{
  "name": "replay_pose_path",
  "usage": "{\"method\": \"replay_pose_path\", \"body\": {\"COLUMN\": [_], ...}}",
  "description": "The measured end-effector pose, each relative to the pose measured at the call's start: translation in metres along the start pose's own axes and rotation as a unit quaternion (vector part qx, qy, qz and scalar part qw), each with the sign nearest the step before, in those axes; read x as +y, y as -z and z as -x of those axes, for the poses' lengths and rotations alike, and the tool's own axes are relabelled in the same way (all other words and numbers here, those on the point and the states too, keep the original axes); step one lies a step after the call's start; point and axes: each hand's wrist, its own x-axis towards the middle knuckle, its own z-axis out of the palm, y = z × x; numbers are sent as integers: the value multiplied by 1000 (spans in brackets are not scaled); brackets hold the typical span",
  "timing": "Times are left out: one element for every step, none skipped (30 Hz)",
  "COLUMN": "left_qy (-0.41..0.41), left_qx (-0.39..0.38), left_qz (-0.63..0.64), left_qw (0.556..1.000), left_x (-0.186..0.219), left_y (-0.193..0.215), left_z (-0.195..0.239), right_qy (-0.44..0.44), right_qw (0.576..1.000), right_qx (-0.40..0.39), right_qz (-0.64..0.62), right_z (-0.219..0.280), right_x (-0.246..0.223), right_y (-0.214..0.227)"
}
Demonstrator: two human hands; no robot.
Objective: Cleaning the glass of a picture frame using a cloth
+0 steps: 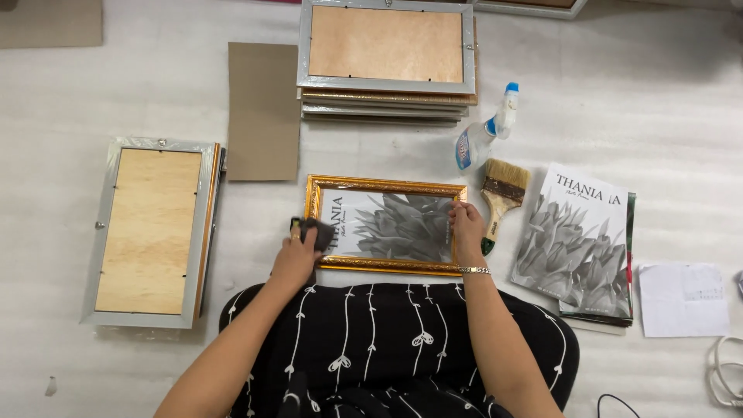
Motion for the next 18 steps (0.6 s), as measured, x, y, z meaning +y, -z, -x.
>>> {"method": "replay_pose_path", "body": {"left_qy": [1,-3,-7,-7,-4,-2,-3,-3,-4,-4,3,9,8,22,36,35,52,67], "left_qx": [1,-10,-21,-22,-7,8,8,29,50,50,80,111,111,112,113,113,116,119], "left_qz": [1,-26,-53,-52,-43,-34,-34,-15,3,3,15,28,27,43,59,58,75,92], "left_qw": [1000,1000,998,998,999,999,999,999,999,999,997,993,993,993,991,991,989,986], "left_x": [0,1,1,3,4,6,14,20,27,28,29,29,32,34,37,34,31,29], "left_y": [0,-1,-2,-1,0,2,12,23,34,34,35,36,43,50,56,57,57,57], "left_z": [5,10,15,11,6,-1,-7,-13,-19,-34,-48,-63,-76,-89,-101,-110,-119,-128], "right_qy": [1,3,6,6,3,1,1,0,-2,-3,-5,-6,-5,-3,0,0,-3,-6], "right_qw": [1000,1000,1000,1000,1000,1000,1000,1000,1000,1000,1000,1000,1000,1000,1000,1000,1000,1000], "right_qx": [-1,1,4,4,6,10,11,11,12,13,12,12,12,12,12,12,11,10], "right_qz": [1,4,8,9,10,11,11,14,17,16,19,22,21,22,23,23,23,25], "right_z": [2,5,6,5,3,1,-1,-1,-2,-2,-2,-3,-5,-6,-7,-8,-9,-10], "right_x": [-2,-4,-6,-4,-3,-2,-1,1,2,3,3,3,5,6,8,9,10,10], "right_y": [-1,-1,-1,-2,-2,-2,-1,-1,0,-1,-1,-1,-1,-1,-1,0,0,2]}}
